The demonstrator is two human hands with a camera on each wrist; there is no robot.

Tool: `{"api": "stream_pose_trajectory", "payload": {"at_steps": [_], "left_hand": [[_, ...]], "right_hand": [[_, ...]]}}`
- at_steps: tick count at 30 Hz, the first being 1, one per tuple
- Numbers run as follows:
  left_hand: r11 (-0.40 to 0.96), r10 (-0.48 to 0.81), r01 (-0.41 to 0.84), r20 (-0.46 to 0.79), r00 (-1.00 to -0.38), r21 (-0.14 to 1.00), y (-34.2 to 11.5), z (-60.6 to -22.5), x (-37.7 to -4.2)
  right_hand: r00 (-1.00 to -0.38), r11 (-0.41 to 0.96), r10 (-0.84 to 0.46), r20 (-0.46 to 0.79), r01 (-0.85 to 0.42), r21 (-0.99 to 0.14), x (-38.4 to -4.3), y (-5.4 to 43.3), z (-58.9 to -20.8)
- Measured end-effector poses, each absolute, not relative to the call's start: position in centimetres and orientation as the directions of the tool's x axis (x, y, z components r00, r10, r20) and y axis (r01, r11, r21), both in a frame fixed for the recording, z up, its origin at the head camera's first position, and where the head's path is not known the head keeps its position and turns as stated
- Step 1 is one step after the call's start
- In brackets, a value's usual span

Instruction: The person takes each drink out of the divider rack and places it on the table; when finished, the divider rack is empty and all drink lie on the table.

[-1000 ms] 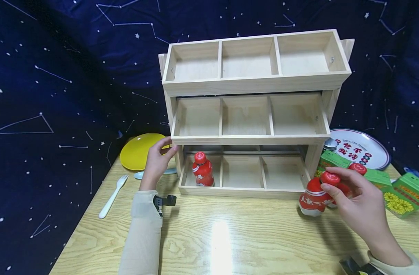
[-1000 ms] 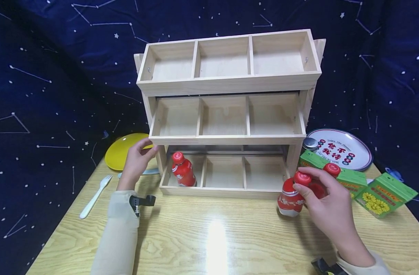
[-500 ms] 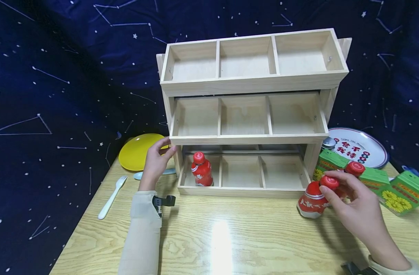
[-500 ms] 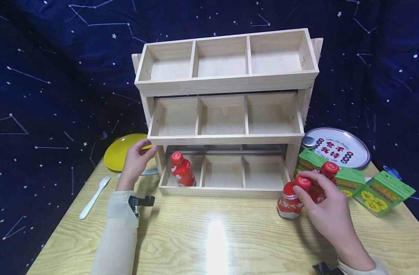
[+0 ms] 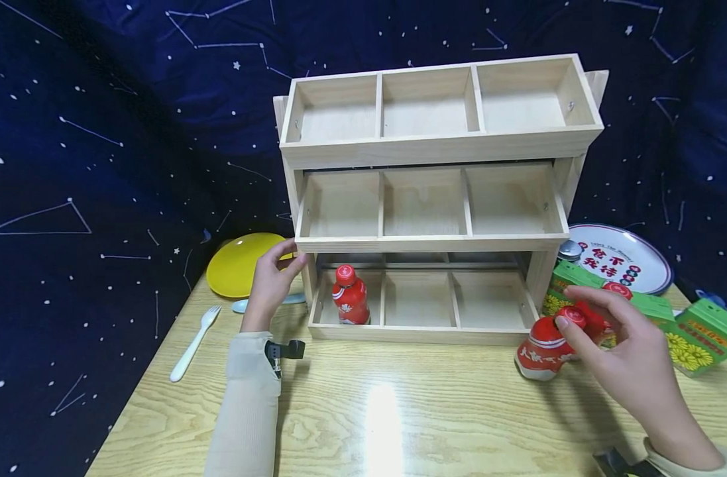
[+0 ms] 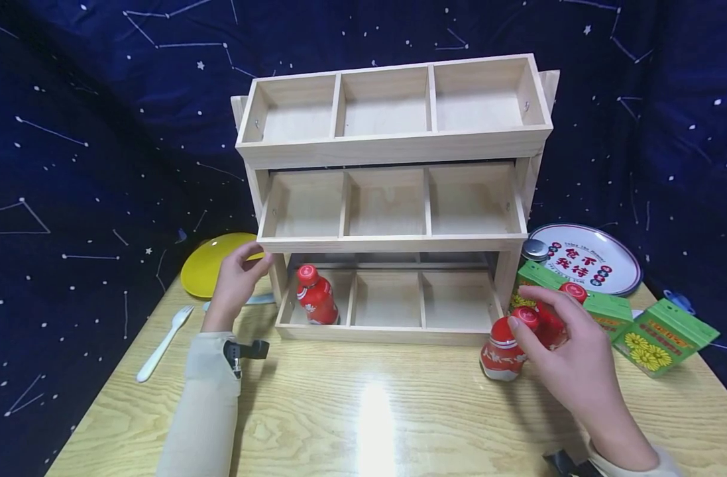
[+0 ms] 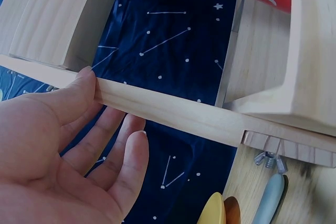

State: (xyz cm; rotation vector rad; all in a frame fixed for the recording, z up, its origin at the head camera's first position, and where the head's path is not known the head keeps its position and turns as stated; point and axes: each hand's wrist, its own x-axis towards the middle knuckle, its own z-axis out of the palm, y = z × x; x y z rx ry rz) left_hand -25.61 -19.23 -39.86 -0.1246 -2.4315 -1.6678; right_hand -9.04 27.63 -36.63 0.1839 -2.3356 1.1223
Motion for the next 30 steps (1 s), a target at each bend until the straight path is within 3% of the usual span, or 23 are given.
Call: {"api": "stream_pose_trajectory", "payload": {"at_steps": [14, 24, 30], "left_hand": [[0.366, -0.037, 0.192, 0.22, -0.975, 0.911, -19.3, -40.0, -25.7], [0.355, -0.034, 0.193, 0.219, -0.975, 0.915, -19.3, -40.0, -25.8], [0.351, -0.027, 0.205, 0.228, -0.973, 0.914, -19.3, -40.0, -25.8]], "right_hand": [[-0.824, 0.535, -0.005, 0.566, -0.48, -0.695, -9.2, 23.6, -33.7], [-0.753, 0.514, -0.159, 0.639, -0.616, -0.597, -10.9, 18.5, -34.8], [-0.743, 0.431, -0.213, 0.635, -0.654, -0.621, -12.7, 15.7, -35.3]]}}
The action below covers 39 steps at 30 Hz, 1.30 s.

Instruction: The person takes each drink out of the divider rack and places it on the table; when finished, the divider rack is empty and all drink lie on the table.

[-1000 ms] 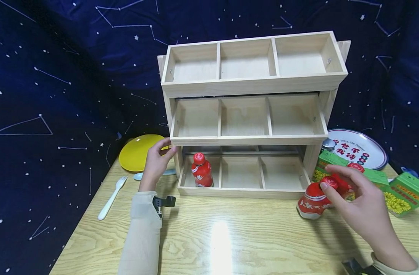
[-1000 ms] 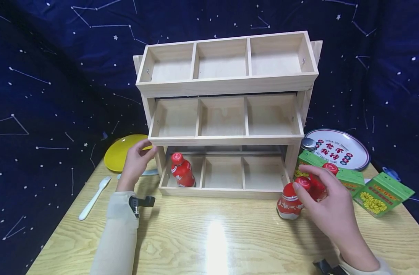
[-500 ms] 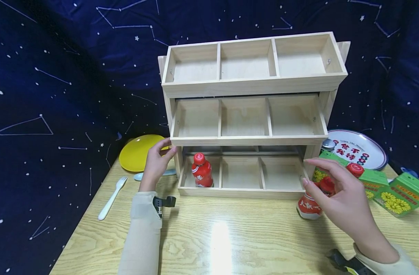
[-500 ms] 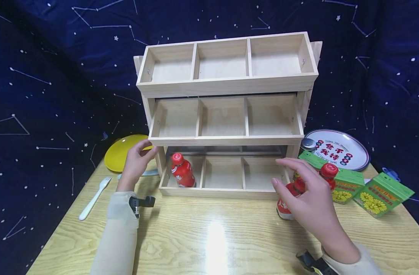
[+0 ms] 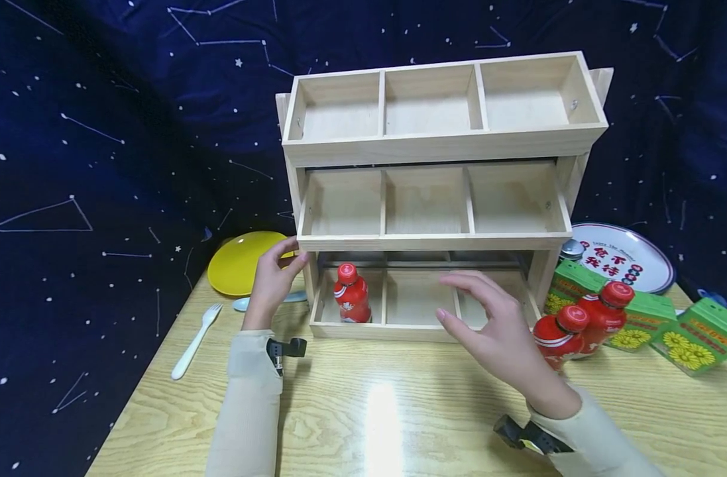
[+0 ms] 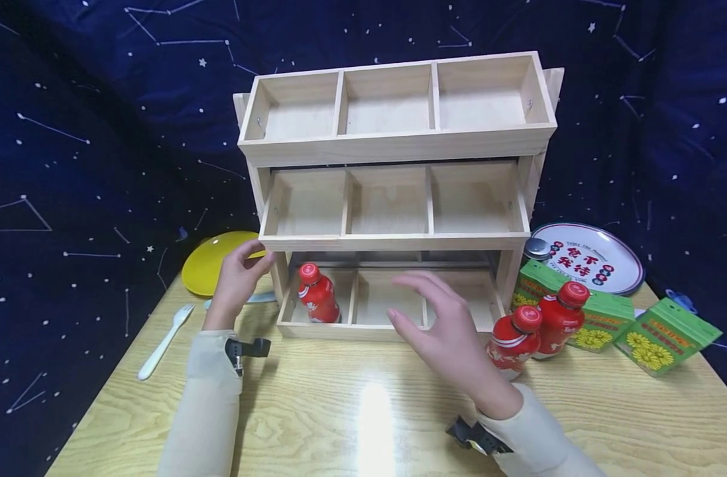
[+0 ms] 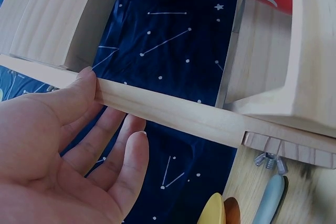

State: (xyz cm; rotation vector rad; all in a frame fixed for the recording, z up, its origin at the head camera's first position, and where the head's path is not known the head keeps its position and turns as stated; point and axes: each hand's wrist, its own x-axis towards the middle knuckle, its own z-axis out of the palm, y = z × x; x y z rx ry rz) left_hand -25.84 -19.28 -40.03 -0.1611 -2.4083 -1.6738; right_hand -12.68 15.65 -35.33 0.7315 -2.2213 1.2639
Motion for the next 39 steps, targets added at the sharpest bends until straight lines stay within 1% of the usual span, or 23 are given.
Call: {"api": "stream_pose_trajectory", "payload": {"at_steps": [6, 9, 15, 18, 23, 29, 39], "left_hand": [[0.357, -0.022, 0.214, 0.237, -0.971, 0.909, -19.3, -40.0, -25.9], [0.349, -0.02, 0.222, 0.244, -0.97, 0.91, -19.4, -39.9, -25.9], [0.336, -0.018, 0.212, 0.231, -0.973, 0.918, -19.3, -39.8, -25.8], [0.332, -0.018, 0.211, 0.23, -0.973, 0.919, -19.1, -39.3, -25.4], [0.337, -0.027, 0.205, 0.227, -0.973, 0.919, -19.3, -40.0, -25.8], [0.34, -0.032, 0.204, 0.229, -0.973, 0.918, -19.3, -40.1, -25.9], [0.343, -0.034, 0.196, 0.221, -0.975, 0.919, -19.3, -40.1, -25.9]], "right_hand": [[-0.722, 0.328, -0.257, 0.643, -0.691, -0.644, -14.7, 12.9, -35.7], [-0.735, 0.302, -0.277, 0.619, -0.678, -0.67, -15.6, 11.5, -35.9], [-0.782, 0.31, -0.292, 0.551, -0.622, -0.719, -17.0, 9.0, -36.2], [-0.795, 0.312, -0.298, 0.529, -0.605, -0.733, -17.7, 7.9, -36.3], [-0.8, 0.314, -0.32, 0.508, -0.596, -0.74, -18.7, 6.3, -36.6], [-0.814, 0.352, -0.346, 0.467, -0.574, -0.74, -19.4, 4.9, -37.1], [-0.834, 0.345, -0.326, 0.445, -0.543, -0.766, -20.5, 4.0, -38.3]]}}
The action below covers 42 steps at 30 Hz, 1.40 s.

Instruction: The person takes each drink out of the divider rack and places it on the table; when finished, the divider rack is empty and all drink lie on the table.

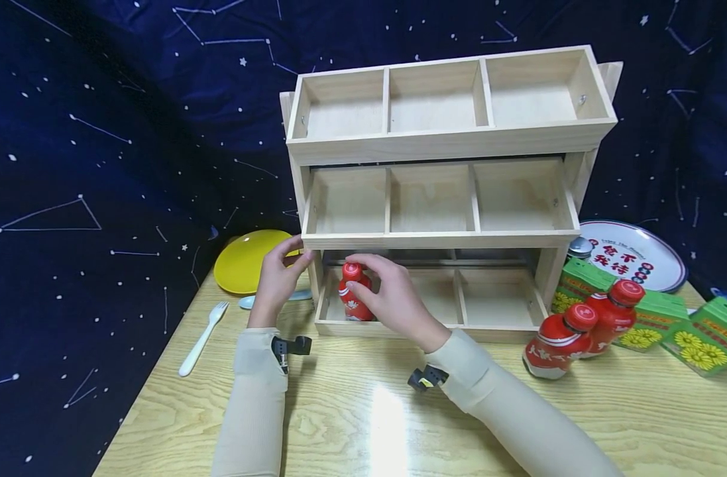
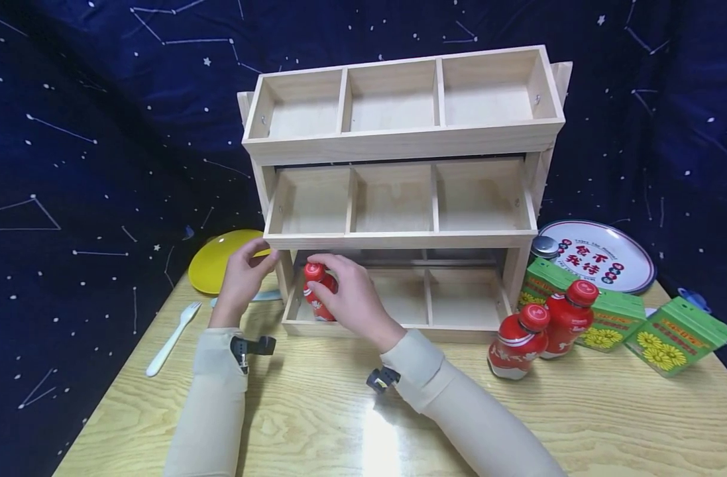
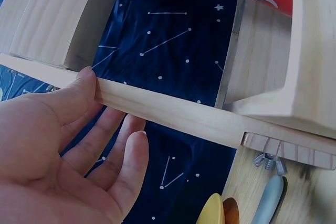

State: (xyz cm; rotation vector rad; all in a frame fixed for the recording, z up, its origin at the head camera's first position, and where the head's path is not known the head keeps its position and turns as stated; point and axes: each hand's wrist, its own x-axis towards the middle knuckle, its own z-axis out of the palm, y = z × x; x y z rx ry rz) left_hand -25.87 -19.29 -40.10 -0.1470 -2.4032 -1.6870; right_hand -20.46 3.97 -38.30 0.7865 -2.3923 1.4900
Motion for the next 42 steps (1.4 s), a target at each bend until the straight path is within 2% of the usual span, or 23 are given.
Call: {"api": "stream_pose_trajectory", "payload": {"at_steps": [6, 15, 27, 34, 42], "left_hand": [[0.337, -0.039, 0.185, 0.21, -0.977, 0.923, -19.3, -40.1, -25.9], [0.328, -0.027, 0.174, 0.193, -0.981, 0.928, -19.2, -40.0, -26.1], [0.326, -0.026, 0.195, 0.215, -0.976, 0.925, -19.4, -40.0, -26.0], [0.341, -0.023, 0.212, 0.233, -0.972, 0.916, -19.3, -40.2, -25.9], [0.334, -0.026, 0.21, 0.231, -0.972, 0.919, -19.4, -40.2, -25.9]], "right_hand": [[-0.849, 0.328, -0.321, 0.421, -0.516, -0.791, -20.9, 3.7, -38.7], [-0.84, 0.314, -0.255, 0.479, -0.54, -0.78, -20.7, 3.8, -38.6], [-0.732, 0.204, -0.192, 0.653, -0.681, -0.703, -18.7, 5.5, -36.1], [-0.752, 0.279, -0.168, 0.638, -0.657, -0.7, -16.7, 7.5, -34.8], [-0.746, 0.296, -0.19, 0.638, -0.663, -0.687, -14.5, 10.5, -34.8]]}}
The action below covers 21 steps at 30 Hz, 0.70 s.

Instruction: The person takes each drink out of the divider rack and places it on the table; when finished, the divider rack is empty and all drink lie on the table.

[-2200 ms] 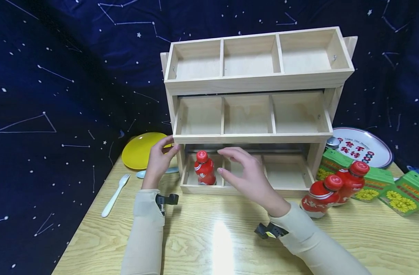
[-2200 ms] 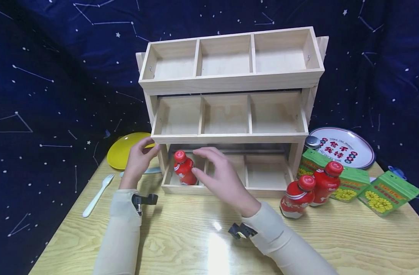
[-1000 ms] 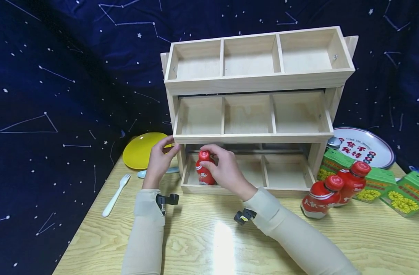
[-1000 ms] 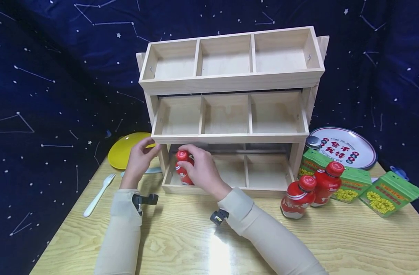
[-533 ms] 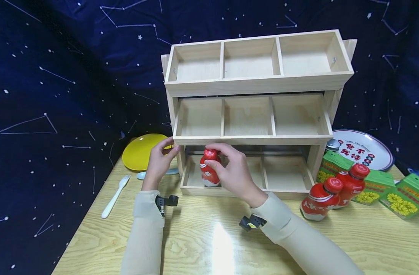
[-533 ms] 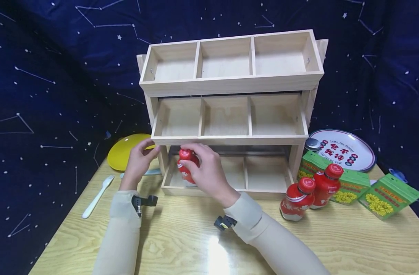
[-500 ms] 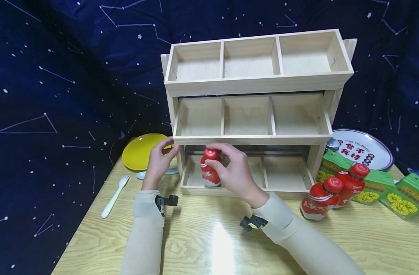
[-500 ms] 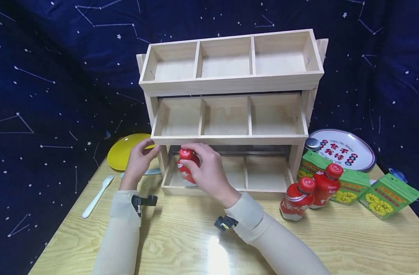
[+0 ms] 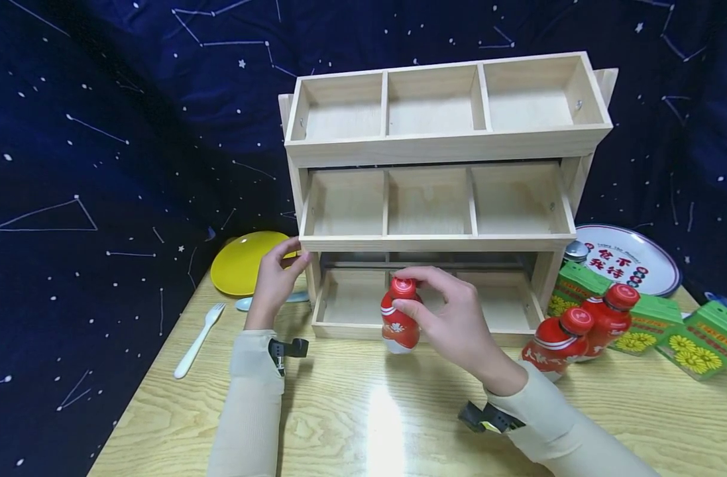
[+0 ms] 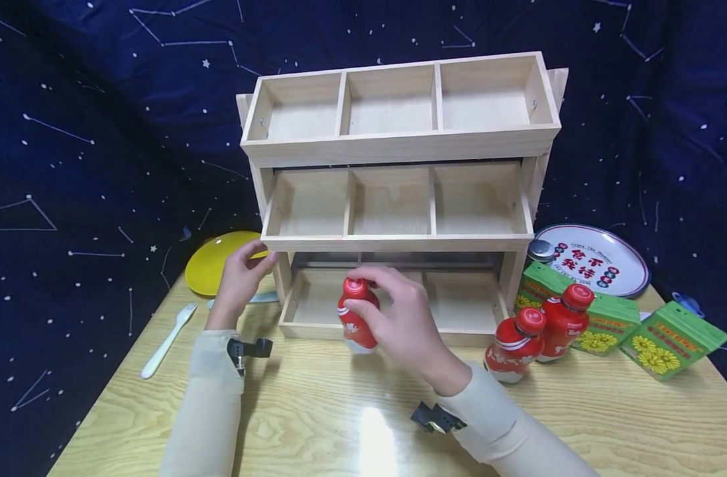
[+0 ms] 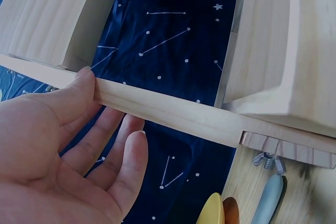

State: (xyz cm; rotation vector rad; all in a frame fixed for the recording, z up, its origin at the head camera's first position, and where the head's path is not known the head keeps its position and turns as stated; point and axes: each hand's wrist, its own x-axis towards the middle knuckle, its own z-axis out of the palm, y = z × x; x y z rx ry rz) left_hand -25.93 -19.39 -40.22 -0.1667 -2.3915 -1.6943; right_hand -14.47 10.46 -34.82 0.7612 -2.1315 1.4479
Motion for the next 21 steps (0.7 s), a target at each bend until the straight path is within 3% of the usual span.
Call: {"api": "stream_pose_trajectory", "payload": {"at_steps": [13, 21], "left_hand": [[0.353, -0.025, 0.22, 0.244, -0.969, 0.909, -19.3, -40.3, -25.9], [0.354, -0.029, 0.216, 0.241, -0.97, 0.91, -19.3, -40.3, -25.9]], "right_hand": [[-0.784, 0.449, -0.16, 0.599, -0.599, -0.663, -11.8, 15.3, -35.9], [-0.847, 0.51, -0.123, 0.517, -0.5, -0.7, -11.1, 17.6, -37.2]]}}
